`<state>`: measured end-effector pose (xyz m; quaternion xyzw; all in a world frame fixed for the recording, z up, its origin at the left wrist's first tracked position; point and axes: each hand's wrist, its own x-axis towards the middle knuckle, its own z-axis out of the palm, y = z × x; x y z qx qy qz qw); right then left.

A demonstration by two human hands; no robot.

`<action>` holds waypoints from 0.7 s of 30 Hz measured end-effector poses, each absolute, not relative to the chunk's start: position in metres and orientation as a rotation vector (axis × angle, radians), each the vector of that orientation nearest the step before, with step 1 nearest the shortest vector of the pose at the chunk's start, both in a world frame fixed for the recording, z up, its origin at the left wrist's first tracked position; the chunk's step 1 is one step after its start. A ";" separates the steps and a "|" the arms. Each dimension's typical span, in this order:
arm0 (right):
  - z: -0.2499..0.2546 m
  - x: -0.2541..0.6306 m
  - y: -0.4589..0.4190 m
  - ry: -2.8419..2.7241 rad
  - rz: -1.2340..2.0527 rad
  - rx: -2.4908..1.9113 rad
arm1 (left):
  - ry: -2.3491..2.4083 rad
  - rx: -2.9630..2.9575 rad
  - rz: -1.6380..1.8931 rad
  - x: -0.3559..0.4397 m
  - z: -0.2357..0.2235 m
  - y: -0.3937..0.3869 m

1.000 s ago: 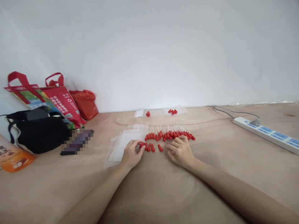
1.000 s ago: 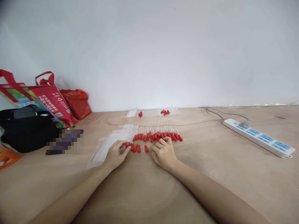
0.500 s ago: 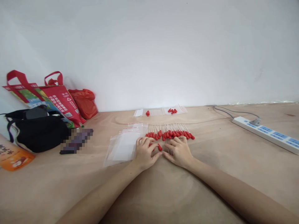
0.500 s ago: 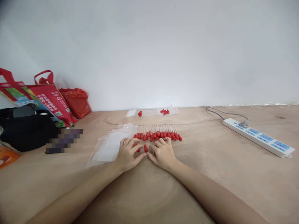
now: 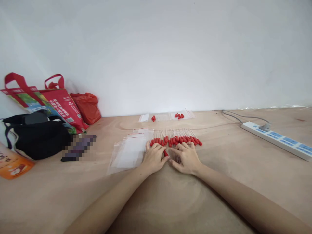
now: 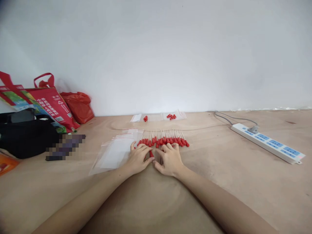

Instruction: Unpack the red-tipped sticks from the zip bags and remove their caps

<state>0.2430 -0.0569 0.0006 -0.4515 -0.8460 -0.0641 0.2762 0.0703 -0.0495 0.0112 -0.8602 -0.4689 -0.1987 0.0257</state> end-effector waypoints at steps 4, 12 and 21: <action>-0.001 0.256 -0.059 -2.123 -0.177 -1.227 | -1.486 -2.649 -0.719 0.063 0.020 -0.050; -0.016 0.296 -0.062 -1.960 -0.232 -1.219 | -1.694 -2.754 -0.729 -0.009 0.029 -0.034; -0.018 0.292 -0.062 -1.978 -0.238 -1.197 | -1.775 -2.749 -0.887 -0.025 0.024 -0.027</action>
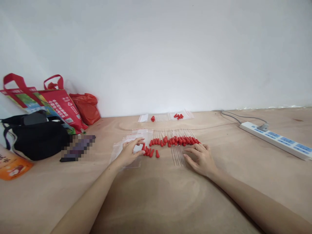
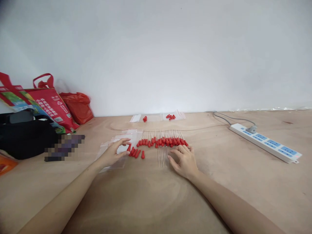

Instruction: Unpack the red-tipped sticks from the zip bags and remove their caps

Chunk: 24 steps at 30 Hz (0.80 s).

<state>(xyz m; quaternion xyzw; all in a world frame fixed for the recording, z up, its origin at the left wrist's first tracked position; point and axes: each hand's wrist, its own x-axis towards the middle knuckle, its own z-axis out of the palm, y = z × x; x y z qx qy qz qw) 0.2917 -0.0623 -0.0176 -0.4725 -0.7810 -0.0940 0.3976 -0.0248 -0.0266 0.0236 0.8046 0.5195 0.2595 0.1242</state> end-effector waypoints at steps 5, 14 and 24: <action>-0.018 0.292 -0.062 -1.977 -0.228 -1.191 | 1.496 2.290 0.668 -0.032 0.018 -0.024; -0.017 0.291 -0.061 -1.996 -0.235 -1.216 | 1.437 2.246 0.706 -0.028 0.028 -0.024; -0.017 0.288 -0.060 -1.998 -0.231 -1.213 | 1.485 2.719 0.649 0.051 0.041 0.002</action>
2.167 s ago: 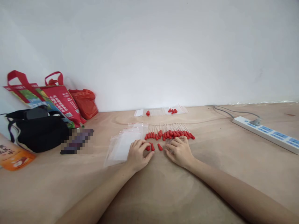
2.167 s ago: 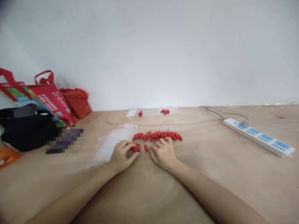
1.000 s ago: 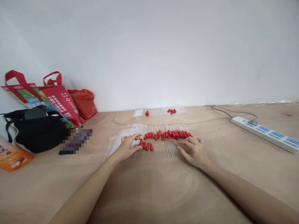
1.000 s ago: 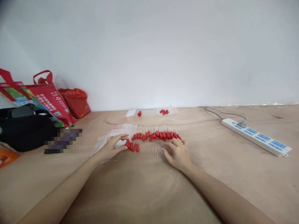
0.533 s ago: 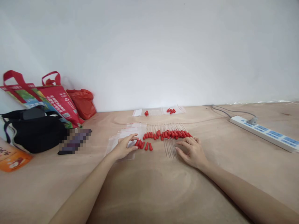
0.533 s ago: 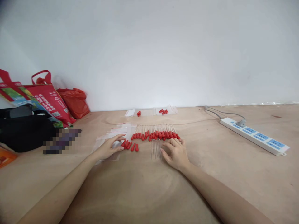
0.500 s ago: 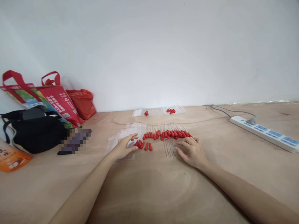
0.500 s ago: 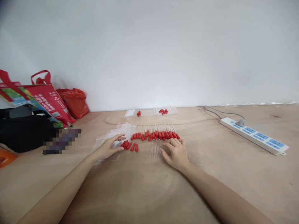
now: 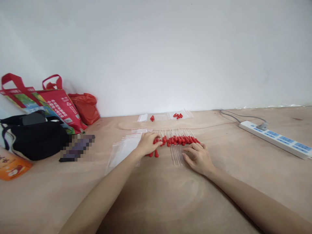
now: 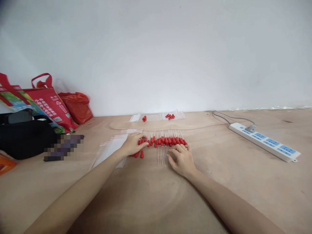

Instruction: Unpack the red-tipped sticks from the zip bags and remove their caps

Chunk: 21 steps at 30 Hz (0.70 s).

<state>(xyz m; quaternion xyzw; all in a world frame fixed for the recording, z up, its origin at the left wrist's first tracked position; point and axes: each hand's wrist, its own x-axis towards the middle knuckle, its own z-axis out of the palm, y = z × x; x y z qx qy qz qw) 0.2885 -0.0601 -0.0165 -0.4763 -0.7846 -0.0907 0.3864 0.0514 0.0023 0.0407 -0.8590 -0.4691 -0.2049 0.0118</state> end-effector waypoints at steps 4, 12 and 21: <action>-0.017 0.289 -0.060 -1.990 -0.219 -1.217 | -1.409 -2.670 -0.613 0.076 0.034 0.013; -0.017 0.290 -0.059 -2.002 -0.250 -1.212 | -1.443 -2.492 -0.901 0.074 0.022 0.003; -0.015 0.286 -0.061 -1.936 -0.348 -1.106 | -1.297 -2.583 -1.429 0.036 0.008 -0.059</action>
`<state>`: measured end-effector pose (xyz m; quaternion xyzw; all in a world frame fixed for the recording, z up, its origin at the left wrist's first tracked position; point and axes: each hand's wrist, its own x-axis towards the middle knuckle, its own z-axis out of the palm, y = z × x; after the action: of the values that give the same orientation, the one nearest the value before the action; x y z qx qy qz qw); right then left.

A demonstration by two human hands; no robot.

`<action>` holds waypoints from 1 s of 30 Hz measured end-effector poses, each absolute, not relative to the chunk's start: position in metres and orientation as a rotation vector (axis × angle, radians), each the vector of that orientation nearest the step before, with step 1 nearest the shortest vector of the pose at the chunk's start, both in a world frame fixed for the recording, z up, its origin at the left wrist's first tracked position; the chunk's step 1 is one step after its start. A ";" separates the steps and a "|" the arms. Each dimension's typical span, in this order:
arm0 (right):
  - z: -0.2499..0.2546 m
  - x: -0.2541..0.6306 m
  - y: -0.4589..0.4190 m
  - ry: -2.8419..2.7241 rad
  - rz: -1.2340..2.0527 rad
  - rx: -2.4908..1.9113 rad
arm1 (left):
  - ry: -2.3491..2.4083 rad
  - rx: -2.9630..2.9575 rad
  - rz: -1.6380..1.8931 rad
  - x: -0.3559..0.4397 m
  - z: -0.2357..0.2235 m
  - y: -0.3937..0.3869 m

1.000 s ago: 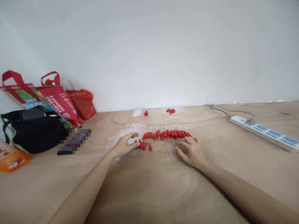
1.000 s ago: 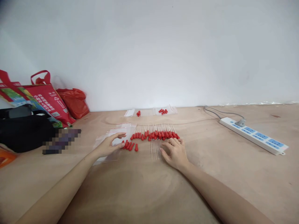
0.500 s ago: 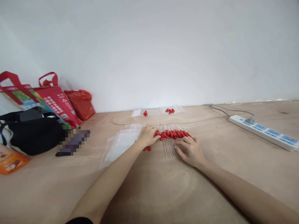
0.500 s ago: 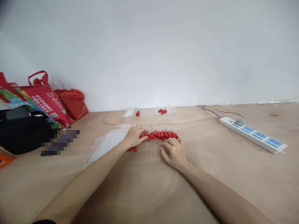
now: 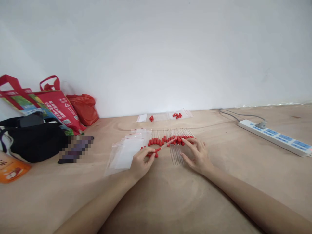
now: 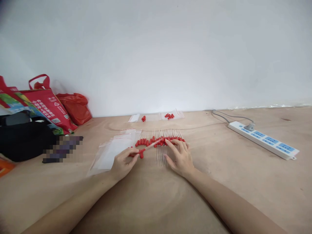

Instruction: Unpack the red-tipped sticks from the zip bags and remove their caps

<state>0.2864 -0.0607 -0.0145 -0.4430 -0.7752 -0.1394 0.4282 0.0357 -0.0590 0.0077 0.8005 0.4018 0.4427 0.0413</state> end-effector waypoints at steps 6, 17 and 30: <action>-0.008 0.275 -0.068 -2.142 -0.389 -0.982 | 1.072 2.549 1.203 0.042 -0.004 -0.073; -0.010 0.260 -0.070 -2.167 -0.327 -0.809 | 1.003 2.691 1.162 0.047 -0.003 -0.075; -0.009 0.257 -0.077 -2.186 -0.390 -0.657 | 0.852 2.799 1.141 0.052 -0.002 -0.079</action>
<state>0.2567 -0.0769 -0.0094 -0.2600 -0.8647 -0.1542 0.4011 0.0522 -0.0793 -0.0021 0.8912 0.2715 0.3633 0.0008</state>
